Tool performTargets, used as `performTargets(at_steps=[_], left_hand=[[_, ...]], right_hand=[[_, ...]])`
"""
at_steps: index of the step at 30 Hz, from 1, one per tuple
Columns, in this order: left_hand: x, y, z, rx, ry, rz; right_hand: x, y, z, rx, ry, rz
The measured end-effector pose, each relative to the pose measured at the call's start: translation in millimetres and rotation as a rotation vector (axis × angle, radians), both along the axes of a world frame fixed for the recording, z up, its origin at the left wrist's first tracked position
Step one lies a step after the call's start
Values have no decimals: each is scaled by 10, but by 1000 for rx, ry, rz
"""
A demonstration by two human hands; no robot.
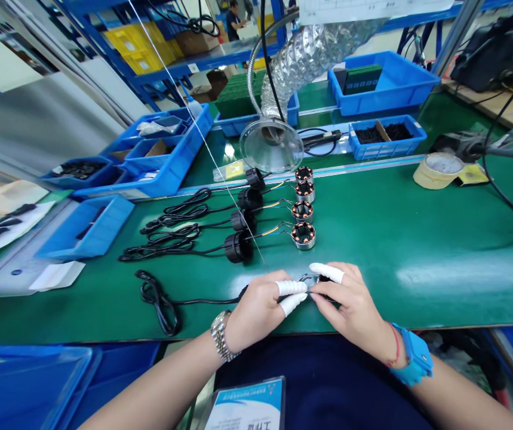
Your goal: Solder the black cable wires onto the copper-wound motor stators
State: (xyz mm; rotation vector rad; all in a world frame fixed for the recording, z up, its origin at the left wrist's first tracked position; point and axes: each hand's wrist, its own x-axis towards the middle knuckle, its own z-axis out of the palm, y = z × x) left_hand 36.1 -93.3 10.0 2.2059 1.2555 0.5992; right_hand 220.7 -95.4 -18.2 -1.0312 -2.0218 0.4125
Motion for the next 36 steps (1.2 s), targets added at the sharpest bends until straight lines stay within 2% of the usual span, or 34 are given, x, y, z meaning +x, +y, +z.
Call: performTargets(at_steps=[8,15,19,22,25,28,31,36], left_hand=[[-1,-2,17,7,-4,0],[39,-77,-44,20,23,46],[8,-105,24,0,49,-9],[-117,-88,152,57,44,-22],[-219,-64,292,140,152,19],[-183,-51,404,196,356,-135],[-75,-29,472,291,471,-283],[-9,89,505,339,606,-320]], right_hand=[[-2,-9,-1,4,27,-17],[-135,-64,-126,77,44,-125],[-113,-69,-125,69,19,-139],[29,-32,-32,56,-28,-82],[156,54,131,128,-71,-36],[163,153,300,276,-215,81],[109,217,412,387,-331,204],[119,274,506,462,-346,107]])
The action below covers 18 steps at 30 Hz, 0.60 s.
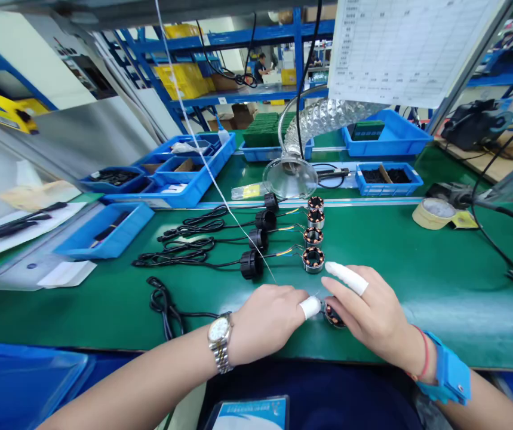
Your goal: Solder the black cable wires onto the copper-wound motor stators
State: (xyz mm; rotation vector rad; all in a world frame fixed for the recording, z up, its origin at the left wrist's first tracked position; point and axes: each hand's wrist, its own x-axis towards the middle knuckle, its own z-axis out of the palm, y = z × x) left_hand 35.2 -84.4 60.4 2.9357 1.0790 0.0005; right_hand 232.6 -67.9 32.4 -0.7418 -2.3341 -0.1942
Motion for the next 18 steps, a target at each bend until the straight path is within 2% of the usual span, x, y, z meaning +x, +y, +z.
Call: performTargets(at_steps=[4,8,11,18], left_hand=[[2,150,25,-36,71,-8],[-40,357,89,-66,-53,-36],[-93,525,123,-31,-101,-43],[29,762,46,59,-59,-88]], right_hand=[[35,78,15,-9,-91,73],[60,207,-30,-89,-57,51],[70,329,-35,-91,-54,27],[-57,559,10,-58,-53,-12]])
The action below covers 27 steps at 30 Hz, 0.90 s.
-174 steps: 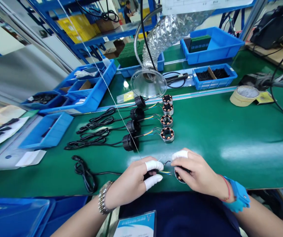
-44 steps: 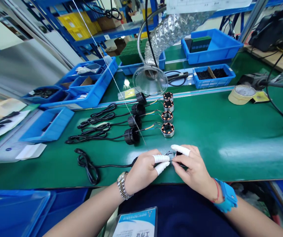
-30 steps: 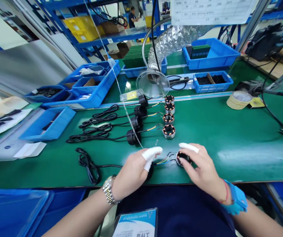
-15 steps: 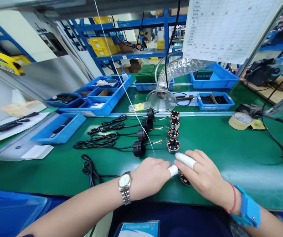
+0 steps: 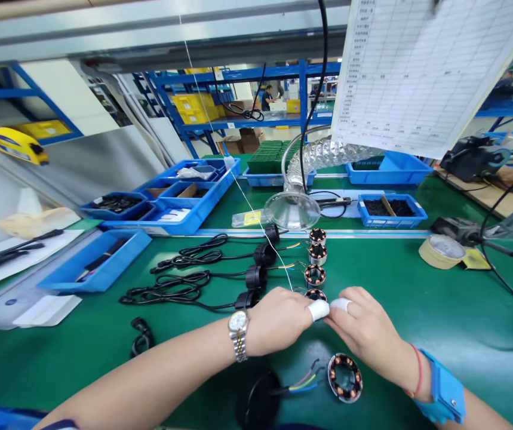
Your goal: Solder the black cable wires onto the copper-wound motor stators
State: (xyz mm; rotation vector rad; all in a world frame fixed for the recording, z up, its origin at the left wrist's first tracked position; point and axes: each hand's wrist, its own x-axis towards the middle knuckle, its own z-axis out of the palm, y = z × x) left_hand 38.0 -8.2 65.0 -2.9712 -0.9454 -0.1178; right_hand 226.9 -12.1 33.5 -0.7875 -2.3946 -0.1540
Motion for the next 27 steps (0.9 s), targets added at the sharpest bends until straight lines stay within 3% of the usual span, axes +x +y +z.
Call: performTargets(at_steps=[3,5,9,12,14,16,20,23,25,27], left_hand=[[-51,161,16,65,2,-4],[-247,351,101,157,30,56],[-895,857,462,309,-37,292],[-1232,1262,772,347,-161,425],[-1270,1555,895,381,-194,493],[-1181,1863,909,383,-191,565],[-840,2286,716,301,-131,688],[-688,2112,642,314,-141,545],[-760,1706,690,283,-153,458],[-1005,1128,738,118,-112,447]], right_hand=[[85,142,-37,16,-17,-2],[293,308,-63,46,-41,-61],[881,787,-55,151,-123,-299],[1119,1204,5,218,-185,-413],[1107,1493,37,234,-178,-456],[1003,1777,30,213,-149,-475],[750,2170,-132,128,-115,-482],[668,2122,-251,28,-90,-463],[674,1859,-239,-52,-94,-411],[704,1413,-150,-157,-136,-282]])
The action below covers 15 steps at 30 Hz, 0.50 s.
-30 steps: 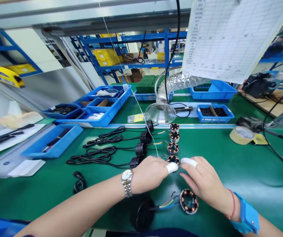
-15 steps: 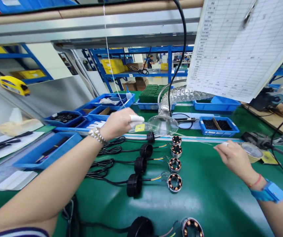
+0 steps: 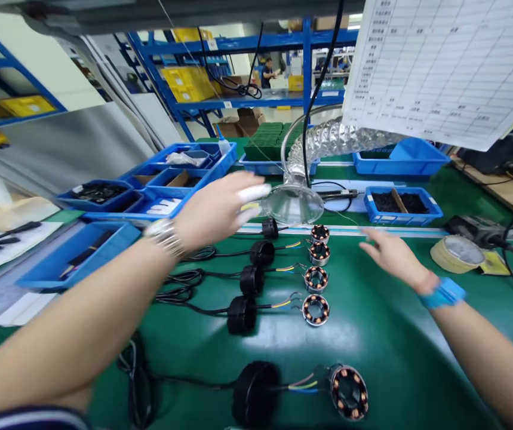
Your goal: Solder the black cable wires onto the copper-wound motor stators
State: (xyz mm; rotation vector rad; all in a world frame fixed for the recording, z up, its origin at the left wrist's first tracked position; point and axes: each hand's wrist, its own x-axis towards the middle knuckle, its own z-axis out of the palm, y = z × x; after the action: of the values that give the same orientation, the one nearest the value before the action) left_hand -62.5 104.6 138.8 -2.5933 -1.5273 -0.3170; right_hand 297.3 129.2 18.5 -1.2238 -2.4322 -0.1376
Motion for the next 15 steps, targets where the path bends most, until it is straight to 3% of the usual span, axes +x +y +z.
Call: performTargets(at_steps=[2,4,5,7,10,15], left_hand=[[-366,-657,-64,-286,49,-69],[-741,-1287,-292,-552,50,-7],[-900,-1561,-455,-612,0,74],[-1139,-1984,-816,-568,-122,266],[-1382,-2299,-1258,-528,-196,338],[-1823,-2344,-1621,-297,-236,447]], right_hand=[[29,-560,105,-168,-50,213],[36,-1114,151,-427,-65,426],[26,-1349,138,-472,-77,434],[-27,-1687,53,-506,-101,428],[-172,-1854,-122,-481,-114,370],[-464,-1673,-261,-414,-43,324]])
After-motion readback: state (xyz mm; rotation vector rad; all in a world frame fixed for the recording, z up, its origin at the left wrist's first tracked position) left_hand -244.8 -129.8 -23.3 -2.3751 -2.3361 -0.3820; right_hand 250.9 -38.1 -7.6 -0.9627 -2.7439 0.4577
